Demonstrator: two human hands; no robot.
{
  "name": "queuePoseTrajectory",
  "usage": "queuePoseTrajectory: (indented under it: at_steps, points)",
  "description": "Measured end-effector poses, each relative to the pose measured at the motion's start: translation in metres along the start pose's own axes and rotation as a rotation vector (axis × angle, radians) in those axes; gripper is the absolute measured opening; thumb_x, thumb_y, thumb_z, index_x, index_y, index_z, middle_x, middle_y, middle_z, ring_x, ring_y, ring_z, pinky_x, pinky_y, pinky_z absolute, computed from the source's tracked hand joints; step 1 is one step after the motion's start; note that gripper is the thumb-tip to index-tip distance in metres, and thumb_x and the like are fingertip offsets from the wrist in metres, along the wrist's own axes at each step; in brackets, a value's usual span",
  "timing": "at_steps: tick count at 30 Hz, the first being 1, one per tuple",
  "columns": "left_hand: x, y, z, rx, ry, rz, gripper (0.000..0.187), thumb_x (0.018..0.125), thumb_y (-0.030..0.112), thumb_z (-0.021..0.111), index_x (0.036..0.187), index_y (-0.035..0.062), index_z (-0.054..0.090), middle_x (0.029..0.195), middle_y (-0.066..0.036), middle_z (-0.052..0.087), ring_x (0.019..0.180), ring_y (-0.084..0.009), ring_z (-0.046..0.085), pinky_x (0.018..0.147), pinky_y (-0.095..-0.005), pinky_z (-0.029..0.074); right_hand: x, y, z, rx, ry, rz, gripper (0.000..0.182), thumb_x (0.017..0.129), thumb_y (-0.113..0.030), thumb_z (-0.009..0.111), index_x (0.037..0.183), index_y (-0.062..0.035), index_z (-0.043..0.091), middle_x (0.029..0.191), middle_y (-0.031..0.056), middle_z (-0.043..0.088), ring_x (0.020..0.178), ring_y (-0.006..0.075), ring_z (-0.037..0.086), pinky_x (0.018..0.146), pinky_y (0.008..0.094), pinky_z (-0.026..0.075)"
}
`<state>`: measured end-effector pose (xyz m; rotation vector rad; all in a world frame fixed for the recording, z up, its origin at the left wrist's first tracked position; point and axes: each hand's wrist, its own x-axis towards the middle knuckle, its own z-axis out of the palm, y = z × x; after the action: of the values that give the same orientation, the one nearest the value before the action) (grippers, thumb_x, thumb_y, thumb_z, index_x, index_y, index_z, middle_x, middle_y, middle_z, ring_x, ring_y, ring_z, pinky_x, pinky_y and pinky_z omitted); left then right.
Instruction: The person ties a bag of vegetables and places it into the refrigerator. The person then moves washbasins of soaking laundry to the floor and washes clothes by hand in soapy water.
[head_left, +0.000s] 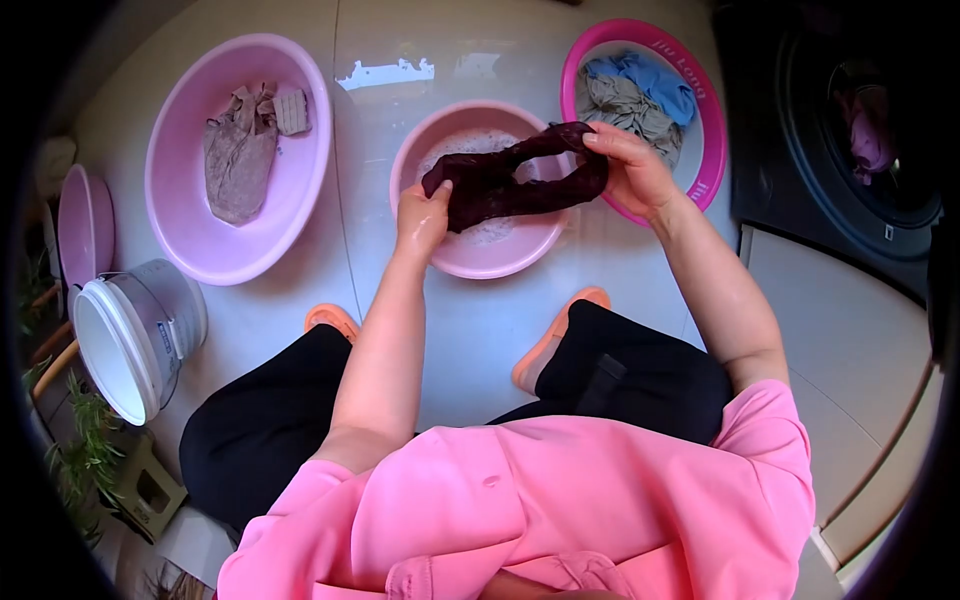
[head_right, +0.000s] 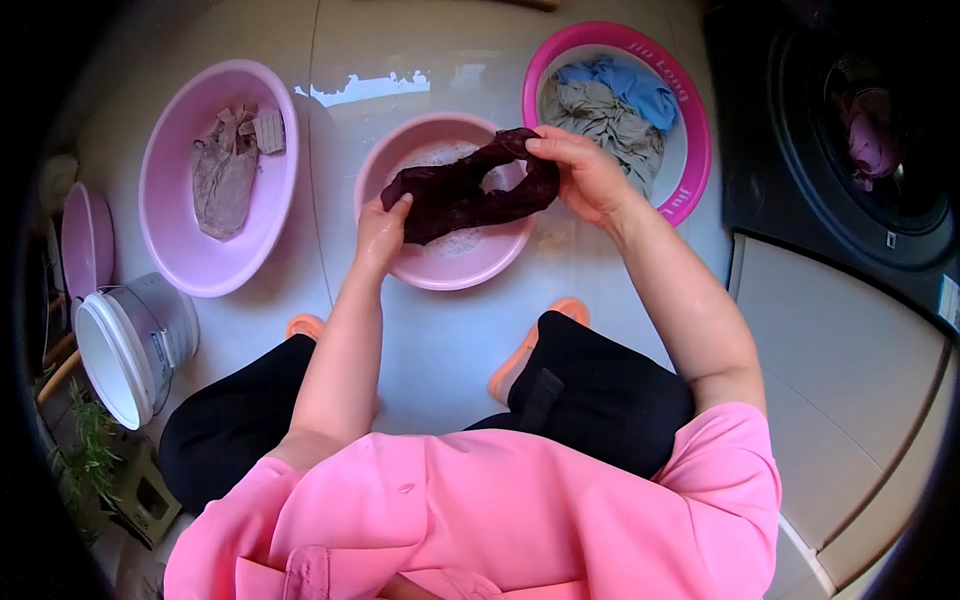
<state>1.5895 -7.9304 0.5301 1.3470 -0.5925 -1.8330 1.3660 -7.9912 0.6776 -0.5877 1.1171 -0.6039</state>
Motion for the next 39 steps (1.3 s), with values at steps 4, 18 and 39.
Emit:
queuePoseTrajectory:
  at_steps: [4, 18, 39]
  points:
    - [0.004, -0.011, 0.0, 0.417, 0.26, 0.332, 0.028, 0.078, 0.0, 0.047, 0.105, -0.0036, 0.058, 0.098, -0.017, 0.062, 0.091, -0.0268, 0.059, 0.083, -0.0319, 0.043, -0.014, -0.011, 0.015, -0.124, 0.026, -0.074, 0.02, 0.081, -0.014, 0.058, 0.098, -0.0042, 0.051, 0.082, 0.0018, 0.055, 0.073, 0.0101, 0.051, 0.068, 0.0224, 0.043]
    - [-0.01, 0.03, -0.009, -0.773, -0.291, -0.188, 0.043, 0.081, 0.024, 0.041, 0.118, 0.0024, 0.047, 0.114, -0.013, 0.055, 0.103, -0.0284, 0.054, 0.074, -0.0394, 0.049, 0.018, 0.038, 0.006, -0.512, 0.095, -0.079, 0.034, 0.087, -0.014, 0.052, 0.119, -0.002, 0.045, 0.107, 0.0073, 0.057, 0.096, 0.0142, 0.056, 0.085, 0.0263, 0.044]
    - [-0.005, 0.04, -0.014, -0.562, -0.277, -0.029, 0.05, 0.069, 0.013, 0.047, 0.116, -0.0038, 0.049, 0.113, -0.017, 0.055, 0.101, -0.03, 0.053, 0.078, -0.0376, 0.043, 0.05, 0.065, -0.026, -0.441, 0.436, -0.299, 0.023, 0.082, -0.004, 0.045, 0.101, -0.0015, 0.058, 0.087, 0.0053, 0.062, 0.08, 0.0125, 0.058, 0.073, 0.0247, 0.047]
